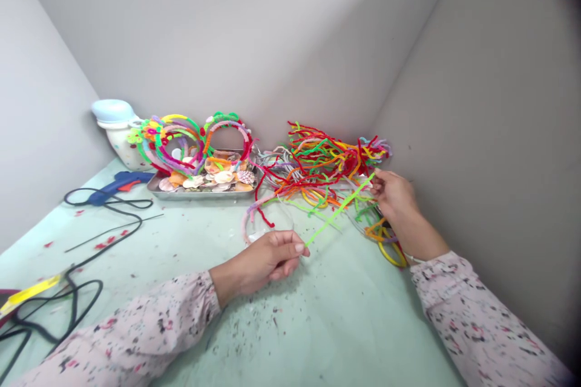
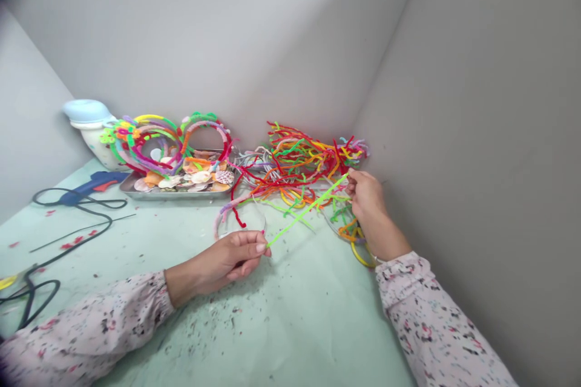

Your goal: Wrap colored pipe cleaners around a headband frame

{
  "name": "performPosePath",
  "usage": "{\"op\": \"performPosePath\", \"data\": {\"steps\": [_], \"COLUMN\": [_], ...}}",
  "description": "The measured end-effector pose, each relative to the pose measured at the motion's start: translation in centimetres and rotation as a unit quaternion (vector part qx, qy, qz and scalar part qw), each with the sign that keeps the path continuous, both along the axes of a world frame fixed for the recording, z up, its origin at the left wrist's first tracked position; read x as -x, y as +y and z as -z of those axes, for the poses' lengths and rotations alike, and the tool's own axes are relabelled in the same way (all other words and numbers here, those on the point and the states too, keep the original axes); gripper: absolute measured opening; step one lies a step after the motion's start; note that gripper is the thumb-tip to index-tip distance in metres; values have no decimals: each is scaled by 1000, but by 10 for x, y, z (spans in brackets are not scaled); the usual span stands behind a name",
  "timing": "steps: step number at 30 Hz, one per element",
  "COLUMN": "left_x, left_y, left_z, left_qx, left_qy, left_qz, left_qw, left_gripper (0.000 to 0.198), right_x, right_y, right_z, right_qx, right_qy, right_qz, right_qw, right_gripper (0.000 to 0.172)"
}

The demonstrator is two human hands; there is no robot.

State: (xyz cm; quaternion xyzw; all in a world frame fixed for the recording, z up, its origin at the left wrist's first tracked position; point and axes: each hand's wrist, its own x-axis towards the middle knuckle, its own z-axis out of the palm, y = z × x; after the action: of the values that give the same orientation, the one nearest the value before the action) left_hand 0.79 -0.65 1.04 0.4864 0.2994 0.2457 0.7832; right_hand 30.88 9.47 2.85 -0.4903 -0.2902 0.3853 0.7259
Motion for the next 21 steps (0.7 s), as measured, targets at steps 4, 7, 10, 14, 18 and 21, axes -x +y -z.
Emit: {"op": "performPosePath", "data": {"steps": [4, 7, 10, 14, 18, 21], "left_x": [-3, -6, -6, -6, -6, -6], "left_y": [-2, -4, -5, -4, -4, -4], "left_z": [-2, 0, 3, 3, -1, 1], "left_qx": [-7, 0, 8, 13, -5, -10], "left_qy": [37, 41, 22, 15, 17, 14], "left_qz": [0, 23, 38, 53, 49, 26], "left_qw": [999, 999, 999, 998, 999, 1000], "left_gripper": [26, 28, 28, 25, 21, 23], "right_x": [1, 0, -2, -5, -7, -6], "right_y": [2, 3, 4, 5, 5, 5], "right_z": [-1, 0, 1, 0, -1, -1], "right_qx": [-10, -6, 4, -2, -17, -10], "right_qy": [-4, -1, 3, 4, -3, -2], "right_qz": [5, 3, -2, -3, 3, 3], "right_qw": [1000, 1000, 1000, 1000, 1000, 1000], "right_gripper": [26, 24, 23, 27, 29, 27]}}
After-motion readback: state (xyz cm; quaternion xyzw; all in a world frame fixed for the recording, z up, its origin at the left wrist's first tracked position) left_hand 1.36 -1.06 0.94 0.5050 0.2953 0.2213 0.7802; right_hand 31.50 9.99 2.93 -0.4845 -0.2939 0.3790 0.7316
